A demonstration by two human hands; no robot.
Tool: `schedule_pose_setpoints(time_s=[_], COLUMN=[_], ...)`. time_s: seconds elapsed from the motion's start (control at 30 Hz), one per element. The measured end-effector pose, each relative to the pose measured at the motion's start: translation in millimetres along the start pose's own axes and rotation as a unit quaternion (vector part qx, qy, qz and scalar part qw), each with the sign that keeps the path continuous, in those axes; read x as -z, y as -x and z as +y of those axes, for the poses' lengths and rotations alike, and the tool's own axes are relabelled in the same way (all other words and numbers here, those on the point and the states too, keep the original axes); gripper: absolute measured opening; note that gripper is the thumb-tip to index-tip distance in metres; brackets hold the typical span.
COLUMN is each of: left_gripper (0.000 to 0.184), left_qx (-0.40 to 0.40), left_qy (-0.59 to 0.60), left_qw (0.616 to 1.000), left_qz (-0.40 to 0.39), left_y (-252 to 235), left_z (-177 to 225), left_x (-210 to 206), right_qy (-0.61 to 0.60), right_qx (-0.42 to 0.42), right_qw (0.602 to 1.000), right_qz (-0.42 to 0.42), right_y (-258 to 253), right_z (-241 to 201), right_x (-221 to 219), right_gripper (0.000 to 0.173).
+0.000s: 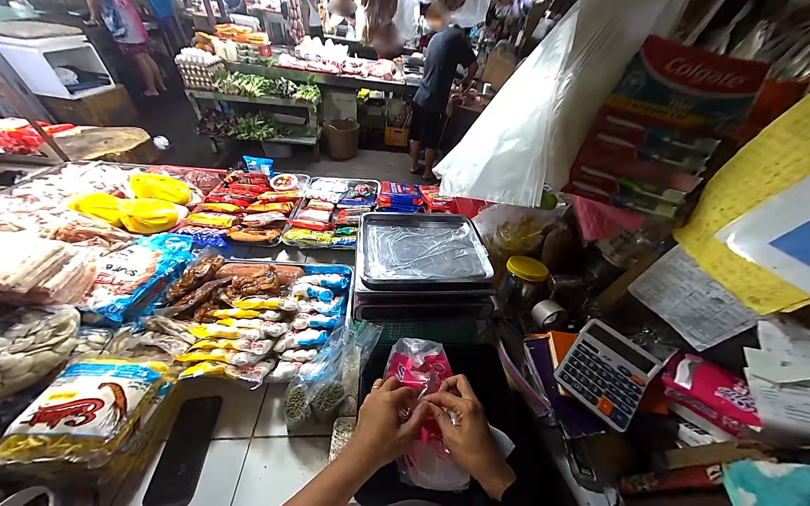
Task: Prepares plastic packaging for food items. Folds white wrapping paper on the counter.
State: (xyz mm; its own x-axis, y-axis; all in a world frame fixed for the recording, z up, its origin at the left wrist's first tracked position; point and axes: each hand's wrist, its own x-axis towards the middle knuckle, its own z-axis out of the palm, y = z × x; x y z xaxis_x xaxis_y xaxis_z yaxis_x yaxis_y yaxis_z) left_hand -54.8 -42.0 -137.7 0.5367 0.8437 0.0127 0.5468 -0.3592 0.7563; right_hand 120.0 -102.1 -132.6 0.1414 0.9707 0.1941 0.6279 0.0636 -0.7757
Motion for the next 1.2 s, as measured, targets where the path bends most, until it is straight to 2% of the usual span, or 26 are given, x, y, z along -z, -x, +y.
schedule_pose_setpoints(time_s=[0.03,0.1,0.17,0.2,0.23,0.3,0.33,0.37,0.4,0.47,0.53,0.57,0.6,0.67,0.7,0.77,0.83,0.9,1.03,1.2], left_gripper=[0.044,0.031,0.028,0.028,0.025,0.007,0.006,0.013,0.021,0.034,0.038,0.034,0.029,0.016,0.017,0.022,0.021,0.028,0.036,0.026], left_qx=[0.007,0.021,0.004,-0.015,-0.030,-0.080,-0.112,-0.126,-0.112,-0.039,0.015,0.019,-0.005,-0.113,-0.143,-0.098,-0.012,0.036,0.069,0.061], left_qy=[-0.017,-0.036,-0.020,-0.015,-0.018,-0.059,-0.094,-0.125,-0.146,-0.186,-0.214,-0.221,-0.222,-0.208,-0.203,-0.192,-0.159,-0.133,-0.115,-0.061], left_qw=[1.000,0.999,0.999,0.997,0.995,0.983,0.974,0.971,0.977,0.981,0.967,0.964,0.967,0.971,0.967,0.957,0.948,0.954,0.967,0.971], left_qz=[-0.008,-0.004,0.038,0.070,0.096,0.152,0.170,0.158,0.107,-0.046,-0.140,-0.150,-0.124,-0.037,-0.060,-0.195,-0.274,-0.267,-0.218,-0.221], left_y=[-1.8,-5.8,-6.6,-5.4,-3.4,0.4,1.5,3.2,5.0,1.8,-7.6,-9.8,-8.5,-4.6,-5.5,-13.2,-27.0,-33.1,-28.9,-25.6], left_z=[0.7,-1.7,-7.9,-10.0,-9.4,-6.3,-4.6,-0.6,6.4,25.4,45.0,54.8,63.2,70.9,74.5,80.4,71.1,59.6,58.3,53.9], left_x=[0.9,-1.4,-6.5,-10.3,-13.6,-23.2,-27.7,-29.3,-27.5,-17.6,-8.7,-6.4,-7.7,-20.4,-24.4,-26.0,-29.2,-30.9,-36.7,-39.9], right_qy=[0.044,0.174,0.265,0.284,0.288,0.274,0.265,0.260,0.258,0.276,0.290,0.283,0.263,0.199,0.174,0.162,0.196,0.231,0.237,0.208], right_qx=[-0.013,-0.044,-0.063,-0.064,-0.067,-0.079,-0.082,-0.079,-0.087,-0.119,-0.162,-0.174,-0.166,-0.117,-0.087,-0.074,-0.138,-0.179,-0.143,-0.082], right_qw=[0.999,0.984,0.962,0.957,0.955,0.959,0.960,0.962,0.961,0.951,0.938,0.937,0.945,0.970,0.979,0.982,0.967,0.952,0.960,0.974], right_qz=[-0.008,-0.008,0.000,0.006,0.005,-0.011,-0.021,-0.028,-0.045,-0.071,-0.096,-0.106,-0.103,-0.080,-0.063,-0.056,-0.088,-0.097,-0.043,0.032], right_y=[0.8,1.7,1.9,2.3,2.6,2.1,2.1,2.7,3.8,6.9,9.0,9.4,10.5,14.0,16.7,22.1,25.9,29.7,38.2,42.2], right_z=[-2.1,-6.3,-6.2,-6.8,-9.4,-17.0,-19.7,-20.5,-22.2,-25.5,-26.1,-24.6,-21.0,-11.0,-5.2,-3.0,-10.3,-16.9,-10.6,-2.7], right_x=[1.4,1.9,1.1,1.4,2.5,4.7,5.6,6.6,8.7,13.1,17.9,20.7,23.8,30.0,31.8,36.8,41.3,39.5,32.2,33.8], right_gripper=[0.017,0.021,0.037,0.040,0.034,0.014,0.013,0.019,0.025,0.028,0.032,0.034,0.035,0.031,0.030,0.031,0.035,0.040,0.039,0.032])
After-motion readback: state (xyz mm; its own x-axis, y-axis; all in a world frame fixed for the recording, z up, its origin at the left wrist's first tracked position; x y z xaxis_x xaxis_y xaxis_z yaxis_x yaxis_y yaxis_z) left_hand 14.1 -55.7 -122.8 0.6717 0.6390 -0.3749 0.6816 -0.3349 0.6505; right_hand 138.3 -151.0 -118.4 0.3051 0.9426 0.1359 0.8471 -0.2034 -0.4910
